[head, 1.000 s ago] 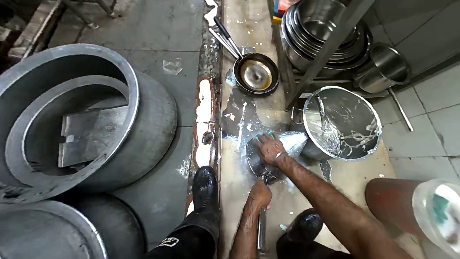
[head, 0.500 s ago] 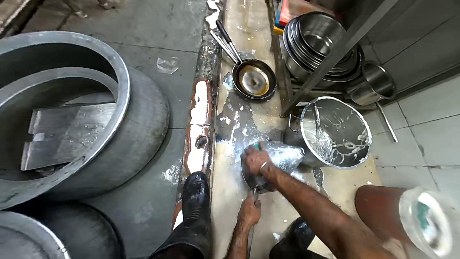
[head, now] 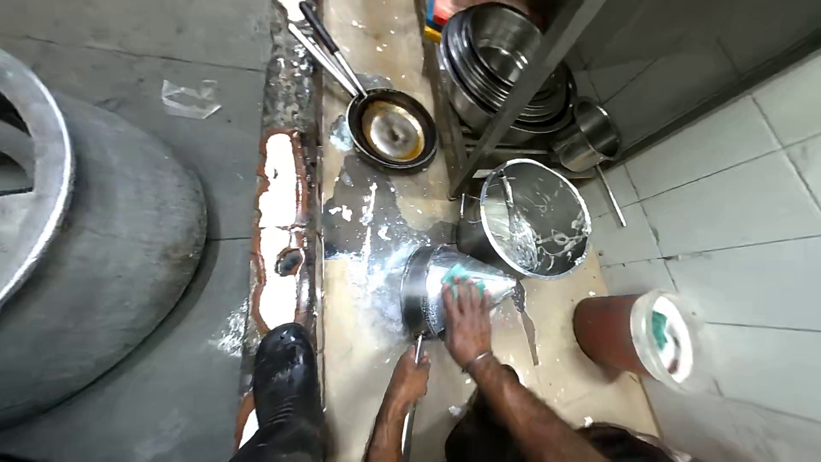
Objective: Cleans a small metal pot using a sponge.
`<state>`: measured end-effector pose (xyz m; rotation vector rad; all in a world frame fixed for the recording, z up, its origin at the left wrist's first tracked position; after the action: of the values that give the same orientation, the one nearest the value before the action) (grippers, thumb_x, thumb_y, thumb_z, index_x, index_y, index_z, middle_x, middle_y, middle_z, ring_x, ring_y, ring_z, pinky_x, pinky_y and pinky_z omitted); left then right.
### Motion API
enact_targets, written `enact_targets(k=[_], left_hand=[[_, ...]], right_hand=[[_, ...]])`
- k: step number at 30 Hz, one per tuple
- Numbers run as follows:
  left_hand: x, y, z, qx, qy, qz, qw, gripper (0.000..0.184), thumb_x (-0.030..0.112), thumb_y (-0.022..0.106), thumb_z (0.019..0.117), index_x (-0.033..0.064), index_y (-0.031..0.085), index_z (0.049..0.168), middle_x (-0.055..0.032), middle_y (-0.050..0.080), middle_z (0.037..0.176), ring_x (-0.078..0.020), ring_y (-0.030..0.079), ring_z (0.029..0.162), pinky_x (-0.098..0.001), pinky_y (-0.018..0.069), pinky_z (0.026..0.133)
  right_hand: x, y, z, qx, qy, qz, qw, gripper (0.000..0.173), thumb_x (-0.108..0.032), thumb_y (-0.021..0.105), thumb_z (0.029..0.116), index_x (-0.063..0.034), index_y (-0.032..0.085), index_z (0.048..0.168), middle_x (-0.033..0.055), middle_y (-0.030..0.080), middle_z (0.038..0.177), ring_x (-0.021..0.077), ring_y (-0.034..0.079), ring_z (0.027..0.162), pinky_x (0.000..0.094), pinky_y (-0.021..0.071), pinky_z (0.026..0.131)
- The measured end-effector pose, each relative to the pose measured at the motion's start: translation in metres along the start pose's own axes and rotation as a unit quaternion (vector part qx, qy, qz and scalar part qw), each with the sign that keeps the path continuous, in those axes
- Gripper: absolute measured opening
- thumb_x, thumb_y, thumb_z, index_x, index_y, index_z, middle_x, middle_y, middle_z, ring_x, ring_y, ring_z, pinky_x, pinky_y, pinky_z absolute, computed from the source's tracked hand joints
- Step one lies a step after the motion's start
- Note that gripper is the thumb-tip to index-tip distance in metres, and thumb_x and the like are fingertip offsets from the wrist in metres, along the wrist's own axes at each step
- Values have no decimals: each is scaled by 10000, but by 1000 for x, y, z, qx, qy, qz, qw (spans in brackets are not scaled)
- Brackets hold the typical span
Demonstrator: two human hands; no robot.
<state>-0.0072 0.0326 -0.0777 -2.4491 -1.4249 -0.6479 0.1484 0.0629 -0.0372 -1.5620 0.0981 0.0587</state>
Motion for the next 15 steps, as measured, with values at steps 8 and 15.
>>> enact_targets(k=[8, 15], left_hand=[[-40, 1, 2, 21, 12, -170, 985, 300, 119, 552, 1064, -5, 469, 1324, -28, 480, 637, -118, 483, 466, -275, 463, 446], [-67, 5, 19, -22, 26, -243, 969, 229, 122, 541, 1070, 7, 487, 1260, -1, 432, 594, -101, 445, 435, -254, 436, 415]], right_hand=[[-39, 7, 16, -189, -184, 52, 963, 634, -154, 534, 985, -340, 429, 1582, -53, 316, 1700, 237, 196, 1600, 702, 47, 1242], [-8, -24, 70, -36, -25, -27, 999, 377, -382, 529, 1003, -234, 717, 1293, 95, 669, 1380, 396, 550, 1364, 781, 251, 1139]])
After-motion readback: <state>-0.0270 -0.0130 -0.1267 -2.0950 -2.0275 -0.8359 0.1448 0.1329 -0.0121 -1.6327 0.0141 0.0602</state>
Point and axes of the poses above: each hand's wrist, its own z-axis towards the middle knuckle, its own y-axis out of the palm, x = y × z, the point moved 1 cm from there along z, towards the middle knuckle
